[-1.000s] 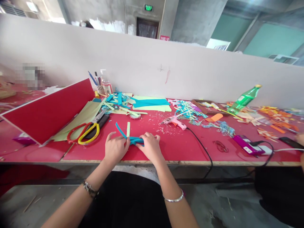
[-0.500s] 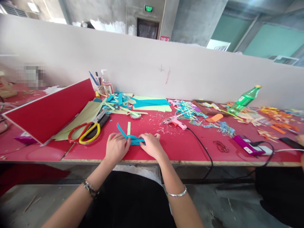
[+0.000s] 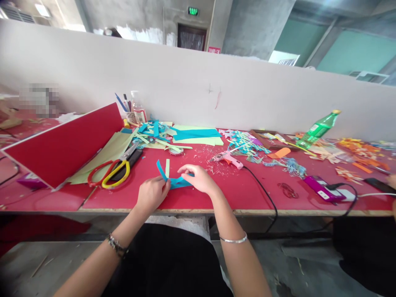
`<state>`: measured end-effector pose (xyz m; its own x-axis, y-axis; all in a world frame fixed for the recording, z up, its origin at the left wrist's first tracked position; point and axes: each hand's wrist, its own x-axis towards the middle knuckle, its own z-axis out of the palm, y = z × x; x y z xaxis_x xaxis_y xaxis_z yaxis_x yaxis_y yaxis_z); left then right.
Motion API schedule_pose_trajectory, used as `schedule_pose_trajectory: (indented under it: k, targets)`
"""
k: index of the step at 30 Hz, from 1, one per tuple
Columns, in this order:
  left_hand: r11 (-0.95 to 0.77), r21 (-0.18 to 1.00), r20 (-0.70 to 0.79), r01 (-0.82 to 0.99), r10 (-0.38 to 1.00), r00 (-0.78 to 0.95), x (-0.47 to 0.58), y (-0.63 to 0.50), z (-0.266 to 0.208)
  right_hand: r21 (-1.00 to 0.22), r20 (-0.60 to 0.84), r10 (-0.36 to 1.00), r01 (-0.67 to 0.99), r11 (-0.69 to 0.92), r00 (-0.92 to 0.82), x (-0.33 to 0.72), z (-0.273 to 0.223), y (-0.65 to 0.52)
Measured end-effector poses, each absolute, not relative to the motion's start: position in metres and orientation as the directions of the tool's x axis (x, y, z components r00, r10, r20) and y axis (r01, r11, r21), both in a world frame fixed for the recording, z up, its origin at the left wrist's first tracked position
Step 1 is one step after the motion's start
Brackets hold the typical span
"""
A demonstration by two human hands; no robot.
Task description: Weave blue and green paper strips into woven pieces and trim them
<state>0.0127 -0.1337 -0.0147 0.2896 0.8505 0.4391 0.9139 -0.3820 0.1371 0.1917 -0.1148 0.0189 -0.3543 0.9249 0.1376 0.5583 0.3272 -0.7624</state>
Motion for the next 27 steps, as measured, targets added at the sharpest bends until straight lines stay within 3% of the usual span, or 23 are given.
schedule_pose_trajectory:
  k: [5,11,17,20,23,27]
  targets:
    - [-0.400,0.122,0.491,0.908,0.819,0.295,0.013,-0.134,-0.014,-0.738,0.165,0.906,0.561,0.376,-0.390,0.171,0.040,-0.109]
    - [-0.398,0.128,0.525,0.908,0.804,0.278,0.014,-0.133,-0.013,-0.831,0.167,0.818,0.367,0.417,-0.551,0.145,0.044,-0.106]
    - [-0.369,0.119,0.525,0.922,0.811,0.257,0.013,-0.133,-0.013,-0.897,0.165,0.814,0.258,0.358,-0.557,0.151,0.039,-0.110]
    - [-0.363,0.128,0.505,0.923,0.825,0.254,0.014,-0.133,-0.013,-0.848,0.216,0.865,0.352,0.397,-0.453,0.172,0.025,-0.112]
    - [-0.351,0.137,0.493,0.926,0.835,0.243,0.014,-0.133,-0.012,-0.706,0.163,0.882,0.573,0.417,-0.442,0.190,0.007,-0.114]
    - [-0.325,0.120,0.483,0.938,0.845,0.231,0.014,-0.133,-0.013,-0.568,0.144,0.917,0.728,0.384,-0.371,0.195,-0.006,-0.115]
